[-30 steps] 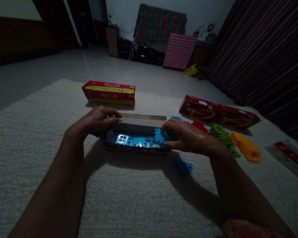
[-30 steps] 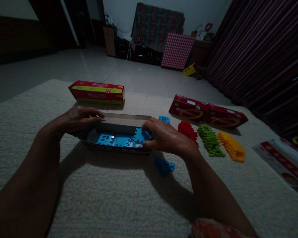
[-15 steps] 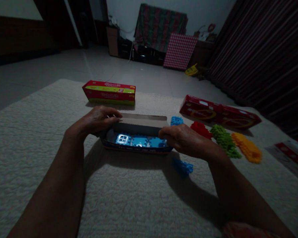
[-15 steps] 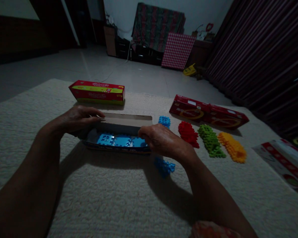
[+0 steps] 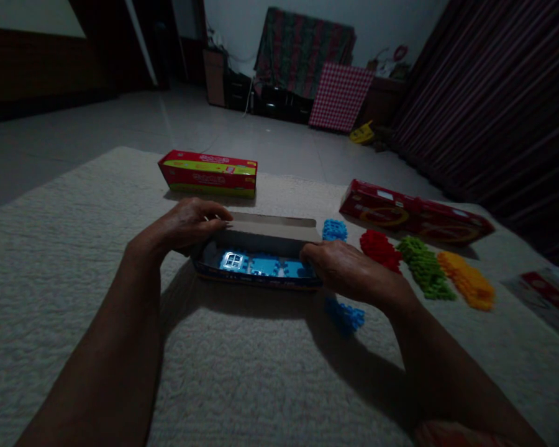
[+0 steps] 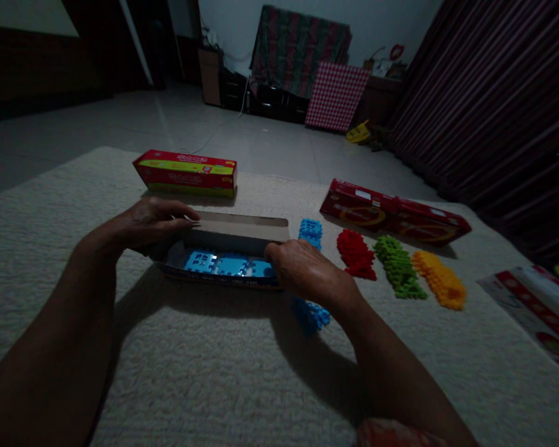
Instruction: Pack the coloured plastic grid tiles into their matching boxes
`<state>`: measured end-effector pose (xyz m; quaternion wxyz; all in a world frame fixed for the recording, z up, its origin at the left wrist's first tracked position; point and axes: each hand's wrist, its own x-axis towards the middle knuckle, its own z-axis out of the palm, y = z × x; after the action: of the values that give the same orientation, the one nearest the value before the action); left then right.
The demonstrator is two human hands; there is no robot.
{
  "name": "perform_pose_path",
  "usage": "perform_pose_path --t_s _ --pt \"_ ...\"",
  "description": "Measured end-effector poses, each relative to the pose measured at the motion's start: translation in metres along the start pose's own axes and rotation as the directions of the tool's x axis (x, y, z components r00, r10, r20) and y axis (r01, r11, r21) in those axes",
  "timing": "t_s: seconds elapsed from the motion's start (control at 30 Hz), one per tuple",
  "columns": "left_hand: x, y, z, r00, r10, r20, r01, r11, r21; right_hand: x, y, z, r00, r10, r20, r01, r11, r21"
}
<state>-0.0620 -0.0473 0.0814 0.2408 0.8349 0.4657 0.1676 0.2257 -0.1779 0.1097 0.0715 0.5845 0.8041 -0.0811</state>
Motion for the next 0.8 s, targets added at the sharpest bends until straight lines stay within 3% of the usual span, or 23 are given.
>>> perform_pose_path --t_s 0.57,0.8 --pt "-0.0034 0.0015 -0.0007 0.999 -0.050 0.007 0.050 0.998 -0.028 -0.0015 -0.0051 0.0044 0.999 0.008 -0.051 -0.010 0.999 -0.035" --pt "-0.0017 -0.0014 -0.0001 0.999 -0.028 0.017 0.028 0.999 -0.032 -0.0020 -0.0055 0.0029 0.999 0.045 0.006 -0.044 0.996 -0.077"
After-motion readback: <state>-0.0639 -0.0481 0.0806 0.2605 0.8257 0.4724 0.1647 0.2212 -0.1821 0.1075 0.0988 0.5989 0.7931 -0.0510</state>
